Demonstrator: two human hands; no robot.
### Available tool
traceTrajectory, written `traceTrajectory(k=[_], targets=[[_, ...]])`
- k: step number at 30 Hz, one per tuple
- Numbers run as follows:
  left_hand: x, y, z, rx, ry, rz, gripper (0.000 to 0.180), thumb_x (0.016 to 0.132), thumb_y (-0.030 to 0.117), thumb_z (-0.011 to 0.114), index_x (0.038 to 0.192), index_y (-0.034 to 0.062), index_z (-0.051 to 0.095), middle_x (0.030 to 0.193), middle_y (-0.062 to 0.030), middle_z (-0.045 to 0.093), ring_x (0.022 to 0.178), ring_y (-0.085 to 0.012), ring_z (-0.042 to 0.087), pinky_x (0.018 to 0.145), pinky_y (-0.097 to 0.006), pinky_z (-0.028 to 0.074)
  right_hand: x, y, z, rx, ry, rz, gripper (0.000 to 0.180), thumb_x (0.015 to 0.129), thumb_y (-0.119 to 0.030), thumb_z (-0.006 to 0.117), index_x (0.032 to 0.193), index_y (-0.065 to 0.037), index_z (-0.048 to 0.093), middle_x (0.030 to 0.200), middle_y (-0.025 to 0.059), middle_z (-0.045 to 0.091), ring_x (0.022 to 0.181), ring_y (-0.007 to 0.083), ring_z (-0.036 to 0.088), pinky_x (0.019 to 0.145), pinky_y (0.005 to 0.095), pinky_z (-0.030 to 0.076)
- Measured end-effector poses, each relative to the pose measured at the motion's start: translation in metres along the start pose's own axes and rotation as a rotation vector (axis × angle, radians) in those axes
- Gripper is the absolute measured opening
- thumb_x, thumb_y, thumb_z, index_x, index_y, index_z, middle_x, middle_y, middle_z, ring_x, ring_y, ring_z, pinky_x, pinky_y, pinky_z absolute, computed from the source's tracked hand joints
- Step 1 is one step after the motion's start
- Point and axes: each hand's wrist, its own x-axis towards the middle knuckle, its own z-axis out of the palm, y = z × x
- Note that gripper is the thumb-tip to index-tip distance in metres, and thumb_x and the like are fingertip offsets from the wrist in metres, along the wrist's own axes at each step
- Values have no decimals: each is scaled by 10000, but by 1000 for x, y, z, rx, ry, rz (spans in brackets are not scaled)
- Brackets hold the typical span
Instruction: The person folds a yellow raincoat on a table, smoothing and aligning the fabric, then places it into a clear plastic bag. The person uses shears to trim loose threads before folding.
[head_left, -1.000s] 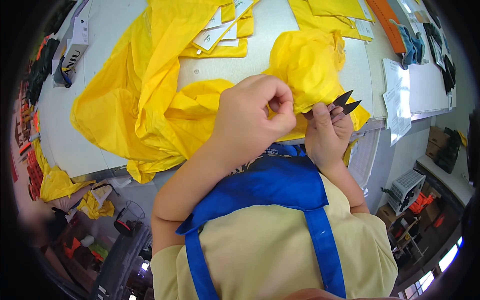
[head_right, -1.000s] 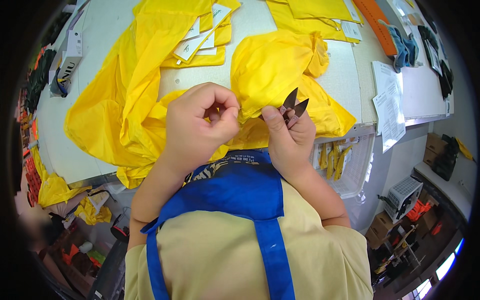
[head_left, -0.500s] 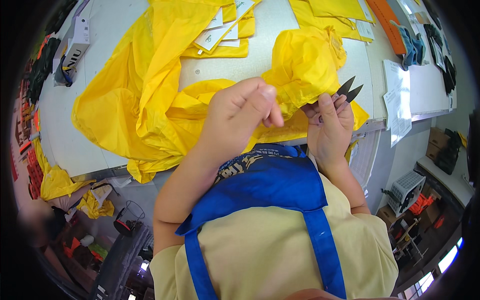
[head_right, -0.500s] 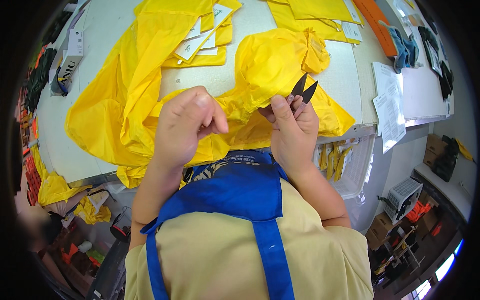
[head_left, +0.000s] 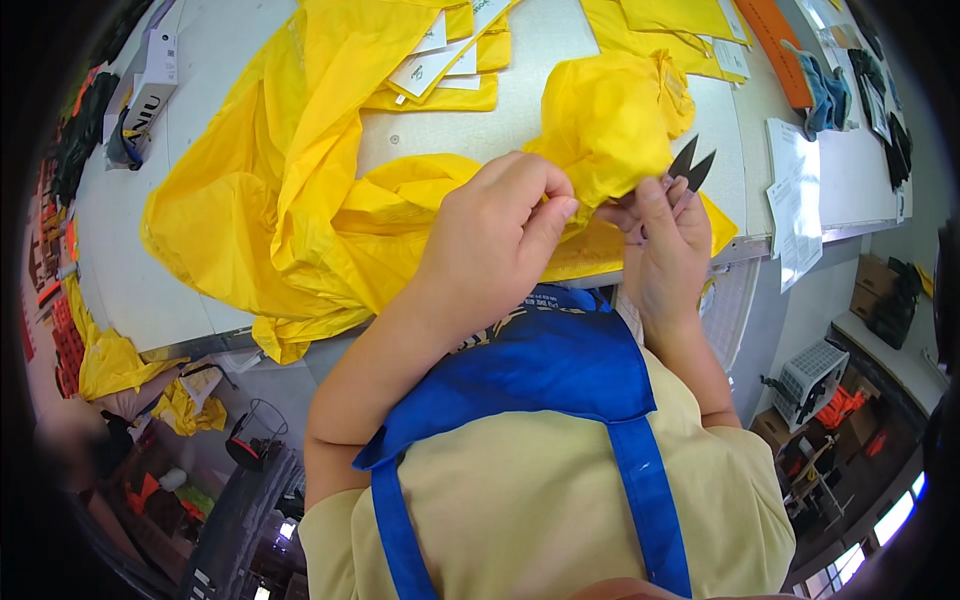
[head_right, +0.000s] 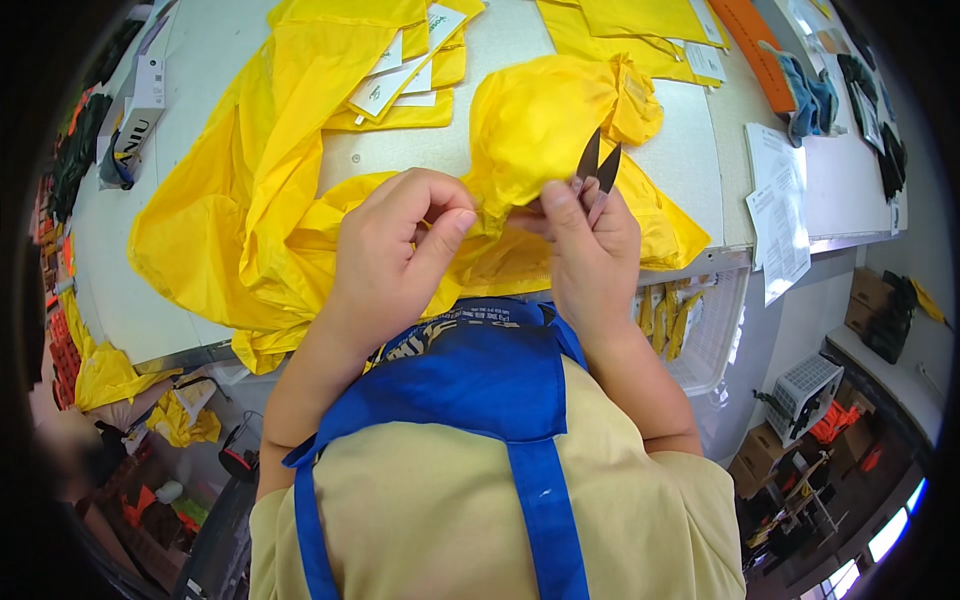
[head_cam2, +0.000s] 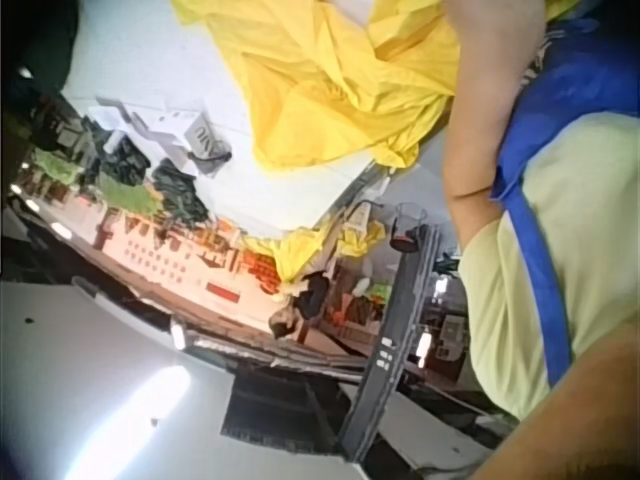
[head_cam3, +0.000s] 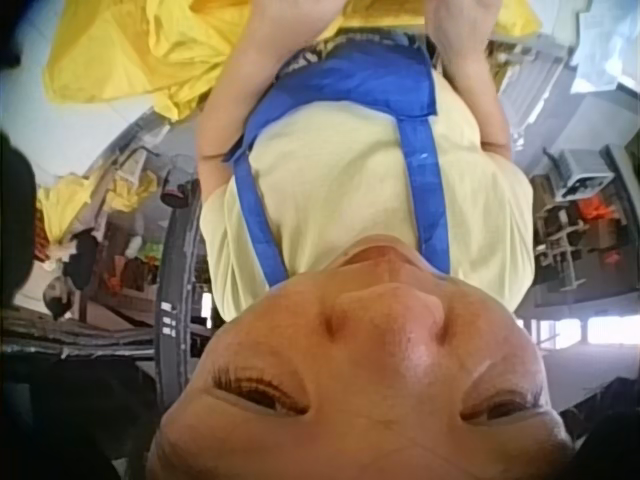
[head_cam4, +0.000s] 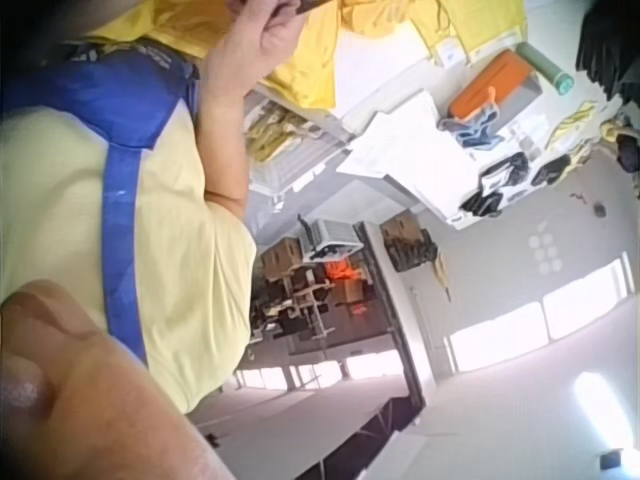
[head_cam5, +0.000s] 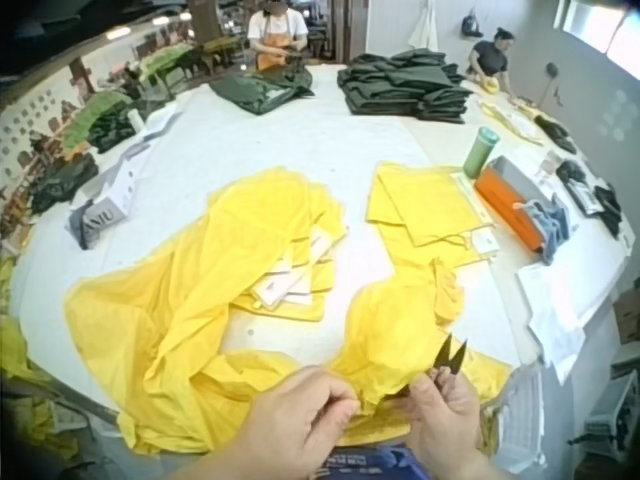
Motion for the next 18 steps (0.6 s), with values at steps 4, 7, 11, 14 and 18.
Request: traceTrajectory(k=[4, 7, 11, 14, 18], targets=[[-4, -6, 0, -128, -14, -192, 69, 899, 70, 565, 894, 2, 560, 773, -60, 600, 607, -102, 559, 555, -223, 460, -10, -24, -5, -69, -101, 115, 467, 1015, -372, 300, 1115, -1, 565, 681, -33, 446, 548, 35, 325, 489, 182, 254], [-6, -15, 4, -167, -17, -178, 76, 911, 78, 560, 899, 4, 553, 774, -59, 593, 627, -97, 576, 569, -220, 477, -22, -34, 0, -108, -325, 525, 498, 1005, -398, 300, 1096, 23, 551, 653, -31, 375, 503, 56, 272, 454, 198, 225], [-7, -14, 1, -149, -26, -102, 59, 902, 58, 566, 899, 2, 549, 820, -70, 580, 667, -109, 597, 579, -225, 489, -20, -35, 3, 81, -343, 817, 449, 1010, -379, 338, 1030, 18, 547, 635, -15, 411, 452, 70, 300, 389, 217, 237], [-8, -13, -1, -125, -18, -43, 39, 885, 31, 574, 893, 0, 550, 851, -80, 569, 692, -124, 600, 589, -231, 487, -17, -37, 7, 113, -316, 871, 453, 1014, -383, 324, 1015, 11, 548, 633, -5, 437, 416, 76, 308, 370, 222, 251], [-9, -11, -2, -93, -15, 7, 38, 860, 12, 586, 881, 1, 556, 847, -90, 565, 707, -142, 594, 617, -238, 481, -17, -36, 10, 92, -277, 851, 450, 1018, -373, 311, 994, 9, 547, 619, -2, 440, 392, 83, 301, 358, 231, 245]])
